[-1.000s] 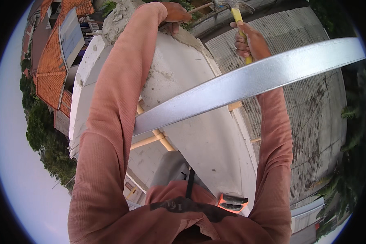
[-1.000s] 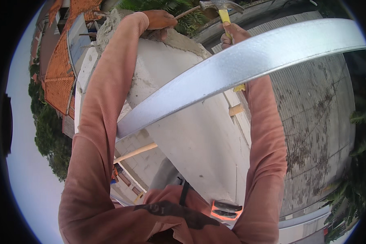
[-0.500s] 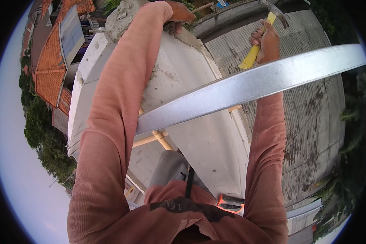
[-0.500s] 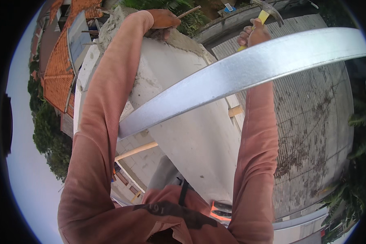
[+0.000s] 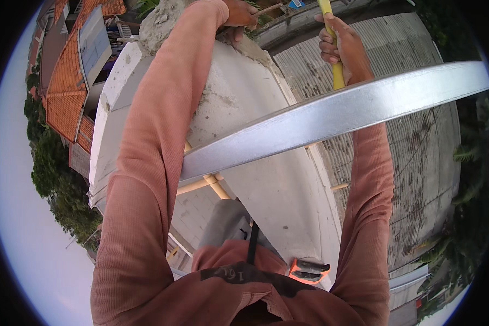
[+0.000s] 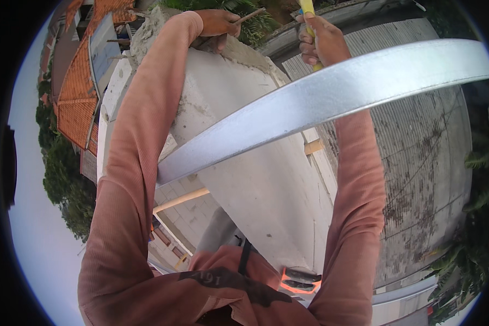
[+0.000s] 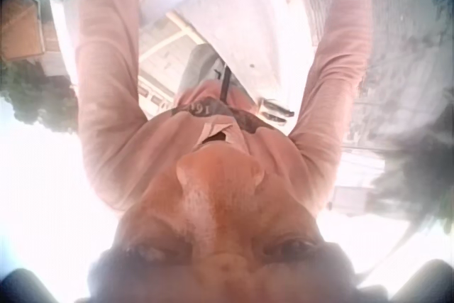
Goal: The person chips away at a concrete ledge using a hammer and a chisel, then positions a concrete block and scrapes the surface of the work area.
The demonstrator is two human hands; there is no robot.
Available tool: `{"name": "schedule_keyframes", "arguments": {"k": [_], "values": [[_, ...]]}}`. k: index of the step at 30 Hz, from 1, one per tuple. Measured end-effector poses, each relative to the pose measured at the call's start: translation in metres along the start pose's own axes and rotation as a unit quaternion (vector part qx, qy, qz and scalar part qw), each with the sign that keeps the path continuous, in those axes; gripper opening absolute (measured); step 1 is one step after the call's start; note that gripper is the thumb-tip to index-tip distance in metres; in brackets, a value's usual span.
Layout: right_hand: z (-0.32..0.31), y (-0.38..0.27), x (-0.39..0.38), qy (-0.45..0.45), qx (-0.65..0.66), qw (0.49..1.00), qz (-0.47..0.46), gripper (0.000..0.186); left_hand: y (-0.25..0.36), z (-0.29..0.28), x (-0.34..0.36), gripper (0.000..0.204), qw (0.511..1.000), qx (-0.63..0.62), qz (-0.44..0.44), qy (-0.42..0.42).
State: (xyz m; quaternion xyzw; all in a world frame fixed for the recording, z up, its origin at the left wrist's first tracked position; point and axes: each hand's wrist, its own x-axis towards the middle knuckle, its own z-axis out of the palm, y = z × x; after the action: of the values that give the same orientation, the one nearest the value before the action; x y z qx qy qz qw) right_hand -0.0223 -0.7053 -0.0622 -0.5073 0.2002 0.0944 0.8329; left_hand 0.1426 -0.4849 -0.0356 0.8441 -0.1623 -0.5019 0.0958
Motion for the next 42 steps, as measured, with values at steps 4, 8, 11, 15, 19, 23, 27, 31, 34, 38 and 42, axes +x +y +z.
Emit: {"name": "schedule_keyframes", "arguments": {"k": [4,8,11,15,19,23,27,31,34,38,42], "values": [[0.013,0.009,0.017,0.127,0.172,0.975,-0.069,0.035,0.014,-0.002,-0.004,0.025,0.999,-0.010,-0.033,0.000],[0.029,0.012,-0.011,-0.050,0.052,0.996,0.061,0.034,0.005,0.000,-0.004,0.025,0.998,-0.009,-0.060,0.018],[0.014,0.017,-0.006,-0.024,0.090,0.995,0.024,0.034,0.006,0.009,0.008,0.027,0.999,0.003,-0.048,0.010],[-0.036,-0.003,0.012,0.171,0.194,0.960,-0.111,0.034,0.008,-0.003,0.002,0.029,0.998,-0.027,-0.064,-0.009],[-0.034,0.002,0.014,0.229,0.180,0.953,-0.086,0.035,-0.001,-0.006,0.007,0.029,0.999,0.004,-0.044,-0.023],[-0.027,-0.007,-0.009,-0.057,-0.056,0.989,0.121,0.038,0.006,0.003,0.005,0.030,0.999,0.016,-0.042,0.003],[-0.035,0.007,0.015,0.093,0.130,0.987,-0.028,0.033,0.005,-0.001,0.004,0.030,0.997,0.069,-0.024,0.007],[0.001,0.009,-0.007,-0.048,-0.036,0.993,0.097,0.035,0.003,-0.001,0.001,0.033,0.996,0.086,-0.004,0.031],[-0.018,0.012,0.003,0.071,0.078,0.994,0.021,0.035,0.019,-0.002,-0.008,0.035,0.996,0.084,-0.018,0.009],[0.014,0.017,-0.011,-0.068,-0.064,0.990,0.103,0.033,-0.006,-0.007,0.012,0.037,0.994,0.101,-0.032,-0.031],[0.029,0.034,-0.008,0.007,0.017,0.999,0.043,0.035,0.005,-0.013,0.001,0.039,0.985,0.162,0.004,-0.067]]}}
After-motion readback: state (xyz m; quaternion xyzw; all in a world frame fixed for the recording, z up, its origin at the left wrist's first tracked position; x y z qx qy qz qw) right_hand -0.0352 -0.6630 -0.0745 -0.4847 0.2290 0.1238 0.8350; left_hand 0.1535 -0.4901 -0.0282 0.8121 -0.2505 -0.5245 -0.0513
